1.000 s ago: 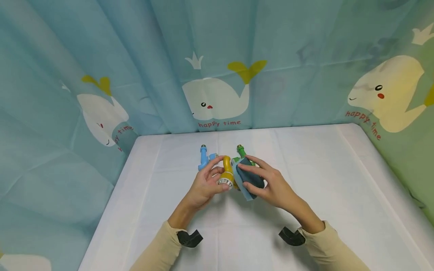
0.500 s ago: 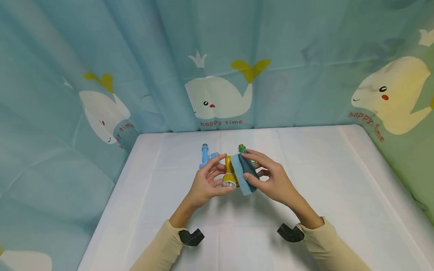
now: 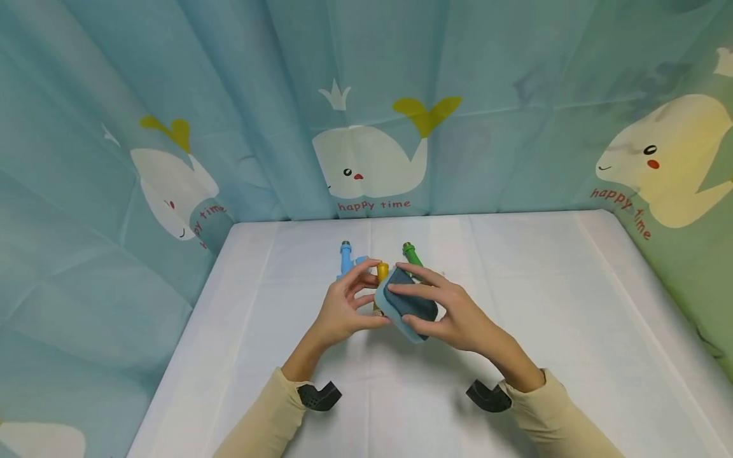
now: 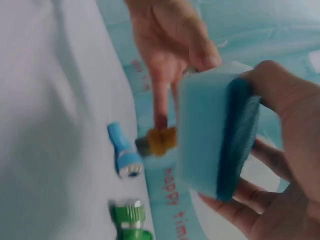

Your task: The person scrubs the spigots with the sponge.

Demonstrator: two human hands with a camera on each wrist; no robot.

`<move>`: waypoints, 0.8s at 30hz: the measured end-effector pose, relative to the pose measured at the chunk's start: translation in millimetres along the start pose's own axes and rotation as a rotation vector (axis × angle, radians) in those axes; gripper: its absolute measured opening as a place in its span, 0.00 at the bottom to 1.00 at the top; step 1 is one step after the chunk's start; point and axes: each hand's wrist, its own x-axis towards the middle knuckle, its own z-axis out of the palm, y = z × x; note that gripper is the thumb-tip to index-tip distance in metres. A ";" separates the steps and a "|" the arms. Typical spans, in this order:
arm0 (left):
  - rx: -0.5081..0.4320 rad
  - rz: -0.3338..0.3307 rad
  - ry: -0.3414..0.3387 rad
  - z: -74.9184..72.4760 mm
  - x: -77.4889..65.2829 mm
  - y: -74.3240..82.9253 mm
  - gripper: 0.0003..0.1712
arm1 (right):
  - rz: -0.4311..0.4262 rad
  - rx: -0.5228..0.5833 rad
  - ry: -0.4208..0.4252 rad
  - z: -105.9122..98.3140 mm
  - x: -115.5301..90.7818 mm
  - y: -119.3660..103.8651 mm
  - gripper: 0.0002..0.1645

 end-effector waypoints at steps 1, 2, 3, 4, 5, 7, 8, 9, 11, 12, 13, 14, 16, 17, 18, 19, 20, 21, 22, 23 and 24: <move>0.023 -0.002 -0.003 -0.3 -0.2 0.5 0.53 | -0.015 -0.034 -0.013 -0.5 0.0 -0.3 0.30; 0.043 -0.006 -0.007 -0.5 -0.5 0.6 0.53 | -0.020 -0.071 -0.013 -1.0 -0.2 -0.3 0.29; 0.057 -0.014 -0.006 -0.7 -0.9 0.6 0.53 | -0.021 -0.098 -0.001 -1.7 -0.2 -0.5 0.29; 0.074 -0.017 -0.008 -0.8 -1.0 1.0 0.53 | -0.019 -0.112 0.012 -2.5 -0.2 -0.9 0.30; 0.094 -0.018 -0.010 -0.7 -0.8 1.3 0.53 | -0.023 -0.119 0.026 -3.0 0.0 -1.4 0.30; 0.120 -0.012 -0.013 -0.2 0.3 2.4 0.53 | -0.042 -0.135 0.046 -2.9 1.2 -2.5 0.30; 0.124 -0.001 -0.010 -0.2 0.6 2.7 0.53 | -0.049 -0.134 0.049 -2.3 2.0 -3.0 0.30; 0.122 0.011 -0.006 -0.2 0.8 3.6 0.54 | -0.055 -0.126 0.045 -1.4 2.5 -3.3 0.30; 0.087 0.027 0.006 0.1 0.8 5.0 0.54 | -0.052 -0.125 0.035 0.3 2.1 -2.5 0.30; 0.052 0.029 0.014 0.2 0.7 5.8 0.54 | -0.040 -0.141 0.042 1.2 1.7 -1.0 0.30; 0.014 0.029 0.023 0.2 0.6 6.4 0.54 | -0.024 -0.143 0.063 2.3 1.4 1.0 0.30; -0.018 0.027 0.030 0.2 0.4 6.8 0.54 | 0.002 -0.132 0.088 3.0 0.9 2.8 0.31; -0.060 0.020 0.035 0.6 0.8 7.7 0.54 | 0.036 -0.071 0.147 4.8 0.3 5.7 0.32; -0.075 0.017 0.035 1.1 1.4 8.1 0.54 | 0.043 -0.041 0.171 6.0 0.4 6.9 0.33; -0.088 0.018 0.033 1.6 1.9 8.6 0.54 | 0.048 0.001 0.185 7.4 0.6 7.6 0.33; -0.103 0.017 0.033 2.2 2.4 9.4 0.54 | 0.053 0.050 0.191 9.0 0.9 8.2 0.33; -0.125 0.016 0.038 2.9 2.6 10.2 0.55 | 0.061 0.071 0.187 10.6 0.7 8.3 0.33; -0.152 0.014 0.045 3.7 2.9 11.3 0.54 | 0.066 0.076 0.176 12.0 0.5 8.6 0.32; -0.184 0.008 0.057 4.4 3.1 12.2 0.54 | 0.075 0.063 0.161 13.2 0.0 9.2 0.32; -0.212 0.001 0.072 5.1 3.2 12.8 0.54 | 0.090 0.026 0.148 14.3 -0.7 10.6 0.31; -0.238 -0.009 0.089 5.7 3.4 13.1 0.54 | 0.108 -0.020 0.139 14.9 -1.9 11.8 0.31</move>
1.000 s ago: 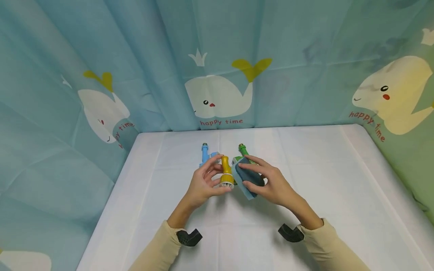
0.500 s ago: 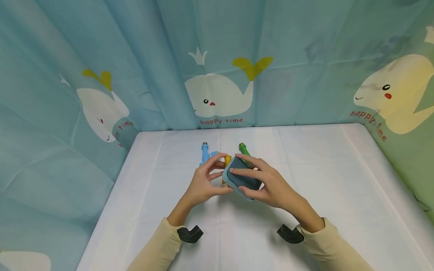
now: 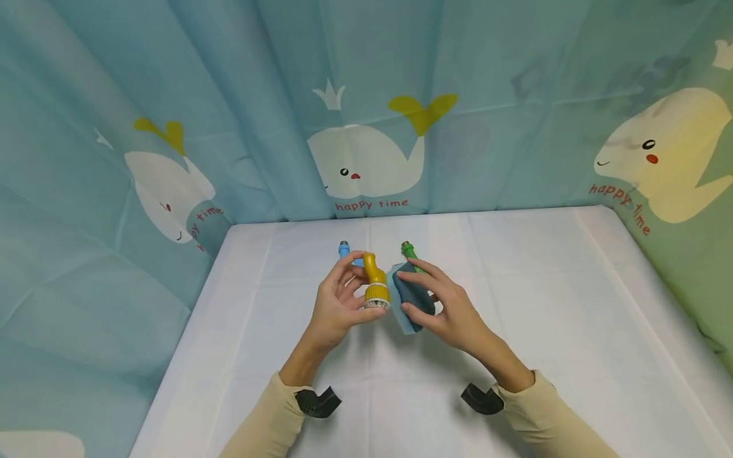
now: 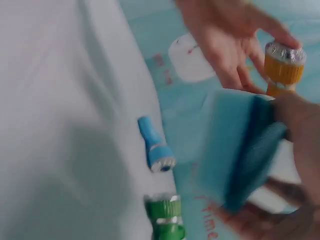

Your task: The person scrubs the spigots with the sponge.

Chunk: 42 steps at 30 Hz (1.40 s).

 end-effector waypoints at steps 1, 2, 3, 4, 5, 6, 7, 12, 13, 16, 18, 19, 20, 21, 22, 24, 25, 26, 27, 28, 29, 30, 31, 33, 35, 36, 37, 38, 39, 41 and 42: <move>-0.020 -0.012 0.022 0.6 0.0 -0.1 0.54 | 0.011 -0.055 0.006 0.2 -0.8 1.0 0.30; -0.032 -0.024 0.044 1.2 -0.3 -0.3 0.53 | 0.017 -0.106 0.020 -0.2 -1.4 1.3 0.30; -0.034 -0.035 0.065 1.9 -0.4 -0.7 0.52 | 0.020 -0.132 0.039 -0.3 -1.4 1.4 0.30; -0.038 -0.046 0.086 2.6 -0.3 -1.4 0.52 | 0.020 -0.145 0.059 -0.2 -1.1 0.8 0.30; -0.043 -0.056 0.107 3.6 -0.1 -2.1 0.51 | 0.010 -0.154 0.078 0.0 -0.2 -0.9 0.31; -0.053 -0.064 0.128 4.6 0.2 -2.9 0.50 | -0.002 -0.159 0.092 0.4 0.8 -3.1 0.31; -0.064 -0.068 0.150 5.9 0.5 -3.6 0.50 | -0.015 -0.169 0.100 1.2 2.0 -5.4 0.30; -0.110 -0.086 0.243 12.3 3.4 -8.4 0.49 | -0.051 -0.356 0.079 6.2 2.4 -10.6 0.28; -0.110 -0.095 0.261 13.0 4.0 -9.4 0.49 | -0.047 -0.399 0.086 7.2 2.2 -10.6 0.28; -0.118 -0.121 0.313 14.7 5.9 -11.1 0.47 | -0.043 -0.417 0.120 10.0 2.7 -12.1 0.28; -0.141 -0.127 0.342 15.7 7.0 -11.1 0.46 | -0.059 -0.412 0.130 13.6 3.8 -13.1 0.27; -0.149 -0.126 0.357 16.5 7.5 -10.7 0.46 | -0.067 -0.417 0.128 15.8 4.3 -13.5 0.27; -0.159 -0.128 0.371 17.3 7.9 -10.4 0.46 | -0.069 -0.429 0.123 17.6 4.9 -14.2 0.27; -0.170 -0.133 0.382 17.9 8.3 -10.6 0.46 | -0.066 -0.456 0.119 19.3 5.4 -14.8 0.27; -0.184 -0.140 0.393 18.6 8.6 -10.8 0.46 | -0.060 -0.496 0.121 20.7 5.9 -14.6 0.27; -0.207 -0.152 0.429 19.8 8.6 -11.8 0.46 | -0.035 -0.562 0.131 22.5 6.4 -14.3 0.27; -0.219 -0.157 0.448 20.0 8.5 -12.5 0.45 | -0.021 -0.578 0.141 22.8 6.9 -14.8 0.26; -0.233 -0.159 0.465 20.1 8.4 -12.9 0.45 | -0.012 -0.584 0.151 23.1 7.6 -15.7 0.26; -0.242 -0.158 0.474 20.0 8.7 -13.1 0.44 | -0.016 -0.584 0.159 23.6 8.3 -16.4 0.26; -0.248 -0.156 0.483 20.4 9.0 -13.2 0.44 | -0.023 -0.584 0.169 24.6 8.9 -17.8 0.26; -0.254 -0.151 0.491 21.0 9.3 -12.7 0.43 | -0.031 -0.577 0.178 25.7 9.4 -19.2 0.26; -0.255 -0.145 0.494 21.7 9.7 -11.9 0.43 | -0.036 -0.567 0.183 26.6 9.9 -20.4 0.26; -0.257 -0.142 0.497 22.4 9.8 -10.5 0.42 | -0.036 -0.560 0.182 27.3 10.5 -21.6 0.26; -0.263 -0.137 0.496 23.3 9.6 -8.8 0.42 | -0.017 -0.563 0.178 27.2 11.0 -22.8 0.25; -0.278 -0.127 0.511 23.6 8.0 -7.6 0.41 | 0.031 -0.571 0.195 24.9 10.4 -20.4 0.25; -0.280 -0.122 0.517 23.1 6.7 -7.6 0.41 | 0.057 -0.565 0.207 22.9 9.9 -19.5 0.25; -0.274 -0.117 0.514 22.1 5.5 -7.9 0.41 | 0.076 -0.551 0.222 20.9 9.5 -18.5 0.26; -0.257 -0.112 0.505 21.0 5.0 -8.7 0.42 | 0.083 -0.528 0.237 19.0 9.4 -17.6 0.26; -0.235 -0.102 0.491 20.1 4.9 -8.9 0.42 | 0.078 -0.498 0.246 17.6 9.7 -17.1 0.27; -0.191 -0.081 0.443 18.0 4.5 -9.2 0.44 | 0.048 -0.430 0.226 15.3 10.8 -16.8 0.27; -0.169 -0.065 0.410 17.0 4.2 -8.9 0.46 | 0.033 -0.392 0.199 14.4 11.4 -17.2 0.27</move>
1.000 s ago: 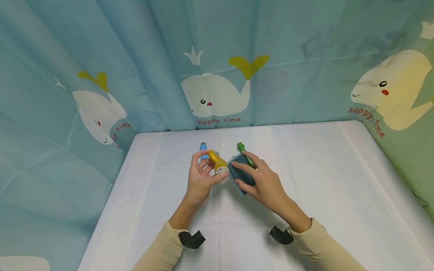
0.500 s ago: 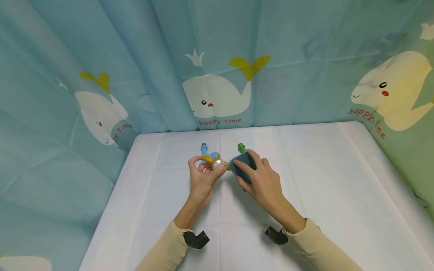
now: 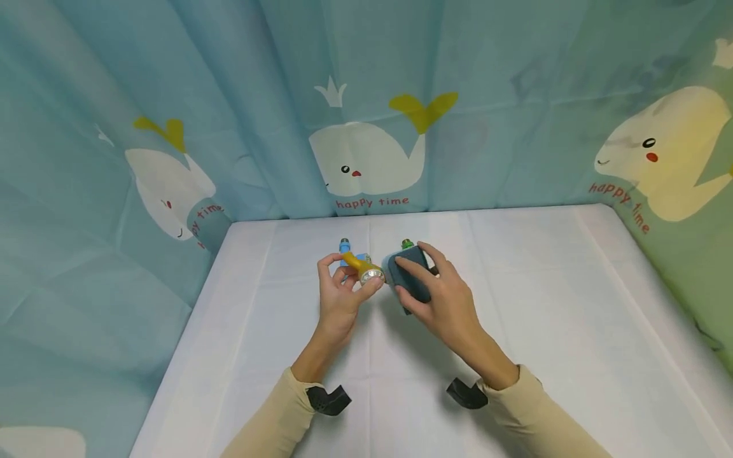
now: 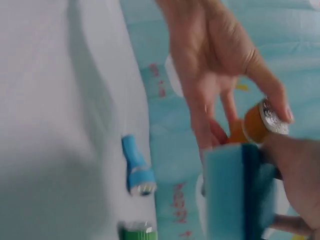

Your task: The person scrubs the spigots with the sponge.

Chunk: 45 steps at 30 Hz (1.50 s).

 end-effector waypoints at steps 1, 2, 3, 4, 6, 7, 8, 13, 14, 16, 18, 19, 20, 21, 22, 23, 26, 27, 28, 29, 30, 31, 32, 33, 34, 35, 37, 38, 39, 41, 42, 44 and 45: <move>0.018 0.017 -0.037 -1.2 0.4 0.7 0.48 | -0.012 0.033 -0.034 -0.6 1.0 0.9 0.27; 0.030 0.031 -0.073 -2.4 0.5 1.7 0.49 | -0.018 0.056 -0.069 -1.3 1.8 2.3 0.27; 0.036 0.041 -0.111 -3.8 0.3 2.9 0.51 | -0.014 0.075 -0.101 -2.2 2.3 4.1 0.27; 0.041 0.045 -0.147 -5.9 0.1 3.5 0.52 | 0.000 0.093 -0.125 -3.6 2.7 6.6 0.26; 0.077 0.054 -0.212 -10.1 -1.0 5.3 0.54 | 0.046 0.166 -0.143 -7.3 3.8 10.9 0.26; 0.108 0.056 -0.243 -12.0 -1.5 6.0 0.54 | 0.068 0.218 -0.145 -9.5 4.5 12.7 0.27; 0.136 0.058 -0.276 -13.6 -1.9 6.6 0.54 | 0.083 0.278 -0.146 -11.4 5.6 13.7 0.27; 0.209 0.082 -0.424 -18.7 -3.5 11.0 0.55 | 0.087 0.502 -0.256 -16.3 10.0 15.5 0.28; 0.206 0.082 -0.448 -19.6 -3.6 12.1 0.55 | 0.079 0.495 -0.284 -16.2 9.9 17.0 0.28; 0.202 0.079 -0.488 -21.0 -3.8 14.1 0.55 | 0.072 0.454 -0.310 -16.4 8.7 20.6 0.26; 0.211 0.076 -0.518 -21.8 -3.8 15.4 0.55 | 0.088 0.437 -0.294 -17.5 8.4 22.5 0.26; 0.219 0.075 -0.533 -22.0 -3.5 15.5 0.55 | 0.098 0.459 -0.280 -18.9 8.9 21.6 0.26; 0.228 0.076 -0.549 -21.9 -3.3 15.6 0.55 | 0.108 0.492 -0.266 -19.9 9.6 20.2 0.26; 0.234 0.079 -0.561 -21.9 -3.1 15.7 0.55 | 0.114 0.529 -0.255 -20.8 10.5 18.0 0.26; 0.239 0.084 -0.571 -22.0 -3.1 15.7 0.54 | 0.116 0.570 -0.250 -21.2 11.1 15.7 0.27; 0.239 0.088 -0.581 -22.3 -3.4 15.9 0.54 | 0.118 0.610 -0.257 -21.2 11.3 13.9 0.27; 0.227 0.095 -0.601 -24.6 -4.8 17.7 0.55 | 0.086 0.570 -0.314 -18.8 8.6 14.8 0.26; 0.223 0.093 -0.607 -25.5 -5.1 18.3 0.55 | 0.080 0.537 -0.333 -18.0 6.8 17.2 0.26; 0.220 0.088 -0.615 -26.4 -5.4 19.0 0.55 | 0.077 0.501 -0.344 -17.7 5.0 19.9 0.26; 0.218 0.080 -0.621 -27.2 -5.4 19.6 0.54 | 0.080 0.474 -0.348 -18.0 3.5 22.7 0.25; 0.222 0.074 -0.625 -27.8 -5.2 20.1 0.54 | 0.080 0.464 -0.345 -19.2 2.7 24.6 0.25; 0.227 0.068 -0.630 -28.1 -4.7 20.3 0.54 | 0.089 0.483 -0.339 -20.3 2.6 25.6 0.25; 0.233 0.064 -0.635 -28.4 -4.1 20.7 0.54 | 0.093 0.515 -0.333 -21.9 3.2 25.6 0.25; 0.240 0.061 -0.638 -28.6 -3.5 21.1 0.54 | 0.096 0.550 -0.329 -22.7 3.9 25.2 0.26; 0.245 0.061 -0.640 -28.7 -3.1 21.7 0.54 | 0.089 0.589 -0.327 -23.4 4.9 23.8 0.26; 0.250 0.064 -0.640 -29.0 -2.7 22.2 0.54 | 0.087 0.618 -0.337 -23.3 5.5 22.9 0.26; 0.252 0.065 -0.636 -29.8 -2.7 23.7 0.54 | 0.077 0.609 -0.371 -21.0 5.1 22.3 0.26; 0.251 0.064 -0.636 -30.2 -3.0 24.6 0.54 | 0.072 0.580 -0.388 -19.4 3.9 23.4 0.26; 0.250 0.060 -0.635 -30.7 -3.2 25.2 0.55 | 0.075 0.548 -0.398 -17.1 2.2 25.6 0.26; 0.254 0.044 -0.634 -32.3 -4.0 25.6 0.55 | 0.091 0.497 -0.394 -14.2 -0.8 29.8 0.25; 0.260 0.036 -0.635 -33.3 -4.0 25.2 0.55 | 0.100 0.497 -0.387 -13.6 -1.5 31.2 0.25; 0.282 0.023 -0.648 -34.2 -3.8 24.4 0.55 | 0.106 0.550 -0.370 -13.7 -0.1 31.6 0.26; 0.293 0.019 -0.653 -34.8 -3.6 24.0 0.55 | 0.105 0.582 -0.364 -14.8 1.6 30.0 0.26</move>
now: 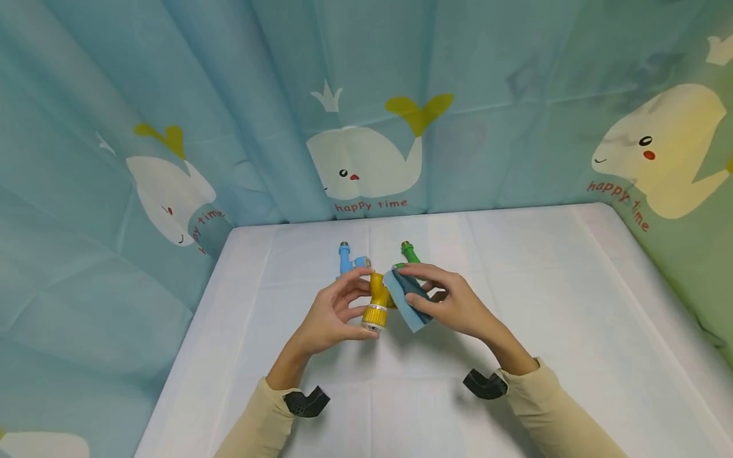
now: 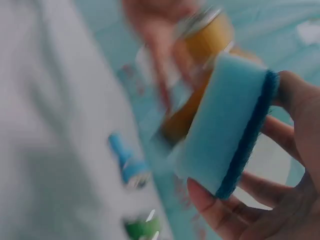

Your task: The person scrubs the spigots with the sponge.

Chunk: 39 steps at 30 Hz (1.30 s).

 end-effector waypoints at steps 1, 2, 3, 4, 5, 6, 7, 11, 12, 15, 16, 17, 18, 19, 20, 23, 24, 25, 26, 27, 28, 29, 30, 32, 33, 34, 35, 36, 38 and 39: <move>0.009 -0.003 -0.004 -0.2 0.0 0.2 0.55 | -0.012 0.027 -0.004 -0.4 1.4 -2.9 0.26; 0.016 -0.005 -0.008 -0.4 -0.2 0.7 0.55 | -0.017 0.056 -0.018 -1.0 2.5 -6.3 0.26; 0.022 -0.004 -0.011 -0.6 -0.2 1.2 0.54 | -0.018 0.064 -0.034 -1.2 3.3 -9.0 0.26; 0.023 -0.004 -0.013 -0.5 -0.2 2.4 0.55 | -0.021 0.046 -0.050 -1.4 3.8 -10.9 0.26; 0.018 0.003 -0.013 -0.8 -0.4 2.9 0.54 | -0.013 0.013 -0.068 -1.3 3.6 -10.4 0.26; 0.014 0.009 -0.009 -1.3 -0.6 3.4 0.55 | -0.008 -0.023 -0.083 -1.4 2.9 -9.0 0.25; 0.013 0.010 -0.001 -1.6 -0.9 3.7 0.55 | -0.002 -0.059 -0.092 -1.3 1.9 -6.5 0.25; -0.016 0.010 0.050 -3.8 -0.9 3.0 0.56 | 0.027 -0.087 -0.055 -0.3 -2.6 3.2 0.25; -0.033 0.004 0.069 -4.1 -0.3 3.0 0.56 | 0.033 -0.058 -0.045 -0.1 -3.0 2.7 0.26; -0.093 0.002 0.123 -4.3 1.9 2.8 0.56 | 0.046 0.024 -0.056 2.4 -2.8 1.2 0.27; -0.114 0.004 0.140 -4.1 2.4 2.3 0.55 | 0.051 0.023 -0.070 3.2 -2.7 2.0 0.27; -0.140 0.006 0.158 -3.8 2.9 1.3 0.54 | 0.053 0.010 -0.082 3.7 -3.2 4.1 0.27; -0.165 0.005 0.172 -3.3 3.2 0.4 0.53 | 0.059 -0.010 -0.087 4.0 -4.4 6.9 0.27; -0.186 -0.001 0.189 -2.6 3.4 -0.8 0.52 | 0.063 -0.029 -0.084 3.6 -6.0 9.7 0.27; -0.208 -0.011 0.207 -1.9 3.6 -2.3 0.50 | 0.070 -0.044 -0.074 2.6 -8.1 12.4 0.27; -0.282 -0.058 0.257 0.6 5.2 -7.2 0.44 | 0.071 -0.051 -0.026 -2.2 -13.7 19.2 0.26; -0.302 -0.075 0.271 1.5 5.7 -8.5 0.41 | 0.066 -0.045 -0.016 -4.2 -14.9 20.1 0.26; -0.319 -0.096 0.287 2.7 6.2 -10.5 0.39 | 0.062 -0.042 -0.007 -6.3 -16.7 20.6 0.26; -0.334 -0.119 0.297 3.4 6.6 -12.9 0.37 | 0.058 -0.041 0.000 -8.2 -18.2 21.3 0.26; -0.352 -0.136 0.299 4.1 6.6 -15.3 0.36 | 0.055 -0.043 0.004 -9.9 -19.5 21.7 0.26; -0.359 -0.153 0.296 4.4 6.3 -17.3 0.35 | 0.054 -0.048 0.008 -11.6 -20.4 21.9 0.26; -0.362 -0.170 0.288 4.5 5.9 -19.2 0.38 | 0.056 -0.052 0.012 -13.2 -21.1 21.7 0.26; -0.366 -0.186 0.277 4.5 5.2 -21.0 0.42 | 0.063 -0.053 0.016 -14.8 -22.0 21.2 0.26; -0.361 -0.211 0.242 4.1 4.0 -24.2 0.54 | 0.070 -0.058 0.026 -17.5 -23.0 20.8 0.26; -0.361 -0.216 0.224 4.0 3.2 -25.2 0.58 | 0.073 -0.061 0.031 -18.8 -23.4 20.2 0.26; -0.357 -0.223 0.211 4.0 2.6 -25.8 0.59 | 0.075 -0.064 0.036 -20.2 -23.8 19.6 0.26; -0.360 -0.228 0.201 3.8 2.3 -26.5 0.58 | 0.076 -0.067 0.042 -21.5 -24.1 18.9 0.26; -0.366 -0.230 0.195 3.7 2.0 -27.2 0.56 | 0.075 -0.070 0.046 -22.7 -24.3 17.7 0.26; -0.358 -0.229 0.199 4.0 1.6 -27.9 0.50 | 0.071 -0.079 0.050 -25.0 -24.7 15.1 0.26; -0.350 -0.226 0.206 4.2 1.5 -28.2 0.48 | 0.071 -0.083 0.053 -26.0 -24.9 13.9 0.26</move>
